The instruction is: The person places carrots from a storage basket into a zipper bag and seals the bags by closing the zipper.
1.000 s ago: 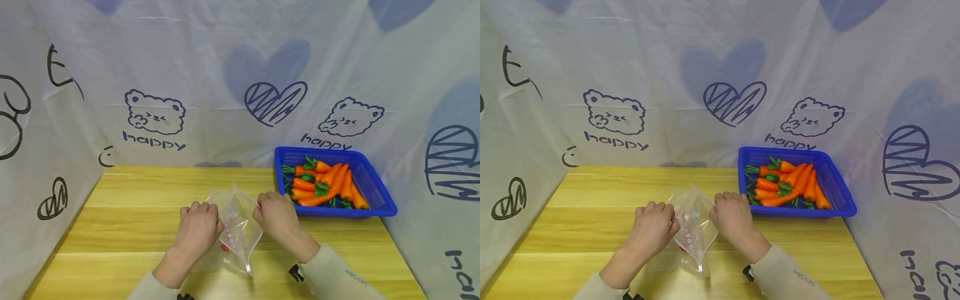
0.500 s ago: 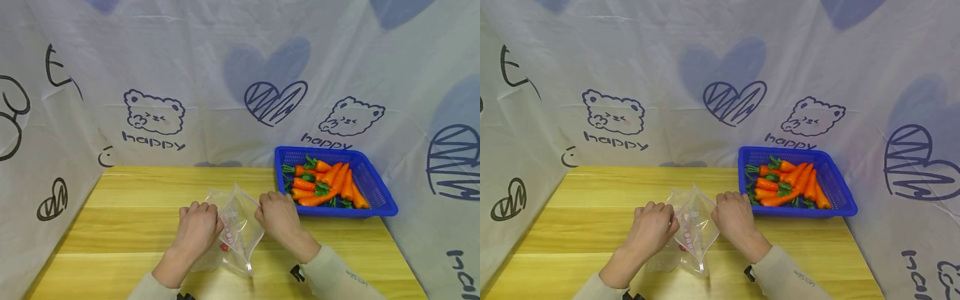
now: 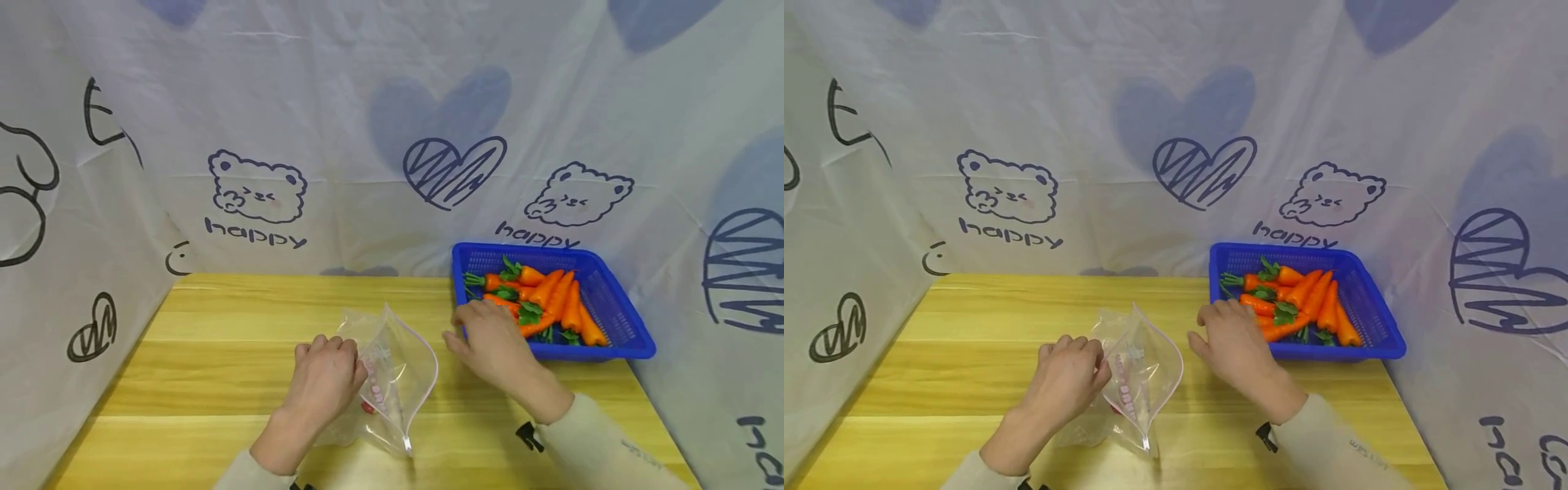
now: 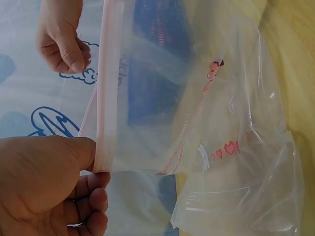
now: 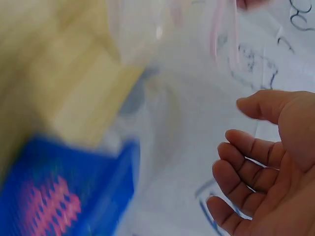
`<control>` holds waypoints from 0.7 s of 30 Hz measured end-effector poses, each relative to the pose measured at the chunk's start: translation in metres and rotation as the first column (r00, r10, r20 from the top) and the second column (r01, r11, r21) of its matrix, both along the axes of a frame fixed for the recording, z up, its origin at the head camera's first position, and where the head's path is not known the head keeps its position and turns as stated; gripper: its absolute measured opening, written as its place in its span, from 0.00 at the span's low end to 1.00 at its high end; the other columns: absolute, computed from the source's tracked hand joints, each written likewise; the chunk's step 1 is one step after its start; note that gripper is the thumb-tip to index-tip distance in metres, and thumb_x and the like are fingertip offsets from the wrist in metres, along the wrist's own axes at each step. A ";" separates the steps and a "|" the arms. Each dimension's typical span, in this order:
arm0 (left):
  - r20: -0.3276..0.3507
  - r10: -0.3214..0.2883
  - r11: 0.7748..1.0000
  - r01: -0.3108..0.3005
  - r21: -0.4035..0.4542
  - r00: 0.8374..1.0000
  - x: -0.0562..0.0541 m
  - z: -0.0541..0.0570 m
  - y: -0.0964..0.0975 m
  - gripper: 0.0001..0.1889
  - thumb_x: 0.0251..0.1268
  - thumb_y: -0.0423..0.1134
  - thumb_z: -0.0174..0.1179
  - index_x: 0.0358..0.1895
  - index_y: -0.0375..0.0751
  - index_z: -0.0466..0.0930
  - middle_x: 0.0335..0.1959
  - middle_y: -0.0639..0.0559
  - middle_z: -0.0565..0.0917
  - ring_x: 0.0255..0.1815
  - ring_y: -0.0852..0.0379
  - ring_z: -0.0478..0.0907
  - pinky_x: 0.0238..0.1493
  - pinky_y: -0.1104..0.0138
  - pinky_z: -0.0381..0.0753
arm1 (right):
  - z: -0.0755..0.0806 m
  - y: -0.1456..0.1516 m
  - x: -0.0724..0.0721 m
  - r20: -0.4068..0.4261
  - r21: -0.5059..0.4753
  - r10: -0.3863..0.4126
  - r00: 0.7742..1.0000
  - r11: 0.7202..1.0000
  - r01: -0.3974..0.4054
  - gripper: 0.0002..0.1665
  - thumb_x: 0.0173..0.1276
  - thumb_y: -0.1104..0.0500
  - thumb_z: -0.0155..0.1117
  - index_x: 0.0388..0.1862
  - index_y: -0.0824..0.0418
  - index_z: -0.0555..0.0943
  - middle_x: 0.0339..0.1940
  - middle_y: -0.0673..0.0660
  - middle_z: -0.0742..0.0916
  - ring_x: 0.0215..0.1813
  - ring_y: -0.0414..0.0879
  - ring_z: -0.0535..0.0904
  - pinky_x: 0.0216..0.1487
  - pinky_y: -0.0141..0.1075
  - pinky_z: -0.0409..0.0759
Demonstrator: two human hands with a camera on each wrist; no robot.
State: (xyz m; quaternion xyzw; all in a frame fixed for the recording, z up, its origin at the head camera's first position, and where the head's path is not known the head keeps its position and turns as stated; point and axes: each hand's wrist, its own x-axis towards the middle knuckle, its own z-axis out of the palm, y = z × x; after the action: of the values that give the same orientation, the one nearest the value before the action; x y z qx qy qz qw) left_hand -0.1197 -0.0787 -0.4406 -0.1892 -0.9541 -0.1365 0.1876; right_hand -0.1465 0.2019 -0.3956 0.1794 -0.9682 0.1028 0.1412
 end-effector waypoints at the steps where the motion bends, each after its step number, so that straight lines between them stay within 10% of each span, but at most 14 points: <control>1: 0.011 0.001 1.000 -0.001 0.000 1.000 0.000 0.000 0.000 0.16 0.61 0.35 0.62 0.20 0.49 0.66 0.18 0.58 0.66 0.24 0.54 0.63 0.36 0.55 0.66 | 0.005 0.008 -0.004 -0.013 0.016 -0.002 1.000 1.000 0.002 0.15 0.67 0.51 0.74 0.41 0.62 0.85 0.39 0.58 0.88 0.46 0.58 0.82 0.53 0.57 0.79; 10: 0.052 0.010 1.000 -0.010 0.003 0.999 0.003 0.003 -0.001 0.17 0.63 0.36 0.62 0.20 0.50 0.66 0.18 0.58 0.65 0.25 0.54 0.63 0.40 0.51 0.69 | 0.031 0.077 -0.068 0.048 0.198 -0.035 0.998 0.980 0.025 0.13 0.70 0.59 0.71 0.45 0.68 0.86 0.41 0.64 0.88 0.46 0.62 0.82 0.51 0.56 0.81; 21: 0.088 0.023 1.000 -0.023 -0.001 0.996 0.004 0.003 -0.002 0.16 0.66 0.37 0.62 0.20 0.50 0.69 0.19 0.58 0.67 0.25 0.55 0.64 0.40 0.52 0.70 | -0.012 0.106 -0.123 0.428 0.304 -0.079 0.900 0.951 -0.061 0.11 0.76 0.54 0.66 0.39 0.62 0.81 0.30 0.55 0.83 0.36 0.53 0.80 0.45 0.51 0.80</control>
State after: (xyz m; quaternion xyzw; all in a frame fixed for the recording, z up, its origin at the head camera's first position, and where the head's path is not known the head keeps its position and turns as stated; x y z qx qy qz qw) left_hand -0.1153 -0.0811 -0.4373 -0.1721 -0.9636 -0.1426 0.1468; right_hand -0.2691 0.3083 -0.4074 0.1670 -0.9799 -0.0137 -0.1079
